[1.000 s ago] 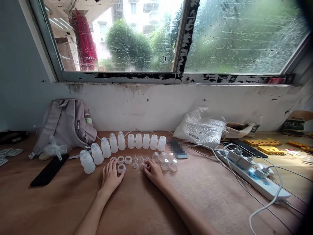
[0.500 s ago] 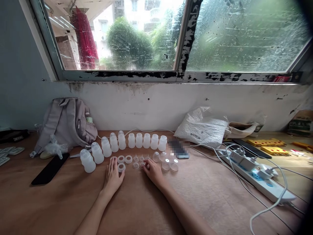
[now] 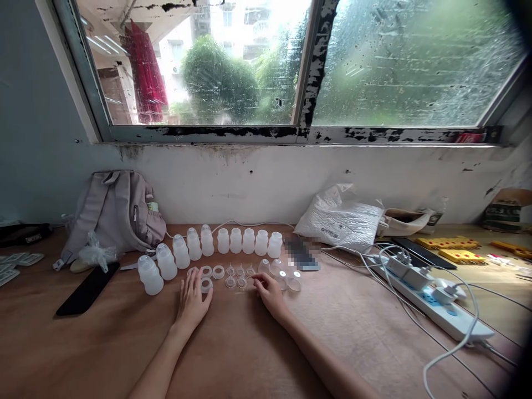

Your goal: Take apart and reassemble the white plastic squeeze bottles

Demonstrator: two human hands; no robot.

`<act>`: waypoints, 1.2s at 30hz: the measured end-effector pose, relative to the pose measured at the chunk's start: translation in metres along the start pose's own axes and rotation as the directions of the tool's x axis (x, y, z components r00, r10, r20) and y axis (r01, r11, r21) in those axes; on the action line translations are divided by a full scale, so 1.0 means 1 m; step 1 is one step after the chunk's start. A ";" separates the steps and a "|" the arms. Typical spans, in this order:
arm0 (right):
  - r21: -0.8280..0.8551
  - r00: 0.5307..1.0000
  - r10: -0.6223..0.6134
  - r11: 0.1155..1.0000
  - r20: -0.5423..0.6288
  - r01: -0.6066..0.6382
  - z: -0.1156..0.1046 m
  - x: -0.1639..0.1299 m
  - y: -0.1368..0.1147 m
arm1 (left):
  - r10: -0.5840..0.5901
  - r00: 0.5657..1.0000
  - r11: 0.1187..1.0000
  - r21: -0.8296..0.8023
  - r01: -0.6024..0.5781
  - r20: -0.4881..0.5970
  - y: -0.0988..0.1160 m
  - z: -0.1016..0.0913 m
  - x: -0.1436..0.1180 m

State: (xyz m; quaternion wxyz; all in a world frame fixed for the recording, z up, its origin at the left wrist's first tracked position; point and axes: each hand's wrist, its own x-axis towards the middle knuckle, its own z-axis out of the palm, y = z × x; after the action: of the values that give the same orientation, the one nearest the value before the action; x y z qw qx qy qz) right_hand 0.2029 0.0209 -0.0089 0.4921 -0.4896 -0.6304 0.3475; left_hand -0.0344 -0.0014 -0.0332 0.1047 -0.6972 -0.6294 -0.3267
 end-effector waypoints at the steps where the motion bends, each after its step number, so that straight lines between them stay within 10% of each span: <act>1: 0.069 0.999 0.049 0.996 0.016 -0.050 -0.003 -0.001 0.001 | 0.018 1.000 1.000 -0.014 -0.019 -0.017 0.002 -0.003 0.003; 16: 0.250 0.982 0.158 0.952 0.100 -0.179 -0.011 -0.002 -0.002 | 0.076 0.995 0.951 0.305 -0.054 -0.062 0.022 -0.030 0.148; 29: 0.224 0.986 0.143 0.961 0.090 -0.160 -0.010 -0.005 -0.002 | 0.127 0.921 0.991 0.002 -0.136 -0.369 0.031 -0.051 0.100; 36: 0.212 0.989 0.117 0.968 0.086 -0.133 -0.012 -0.007 -0.002 | 0.048 0.893 0.888 -0.390 -0.242 -0.447 0.065 -0.069 0.031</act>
State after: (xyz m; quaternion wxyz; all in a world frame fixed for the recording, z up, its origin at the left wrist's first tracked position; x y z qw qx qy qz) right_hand 0.2136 0.0130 -0.0055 0.4966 -0.4584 -0.5741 0.4623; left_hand 0.0045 -0.0267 0.0549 0.1055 -0.6607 -0.4469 -0.5938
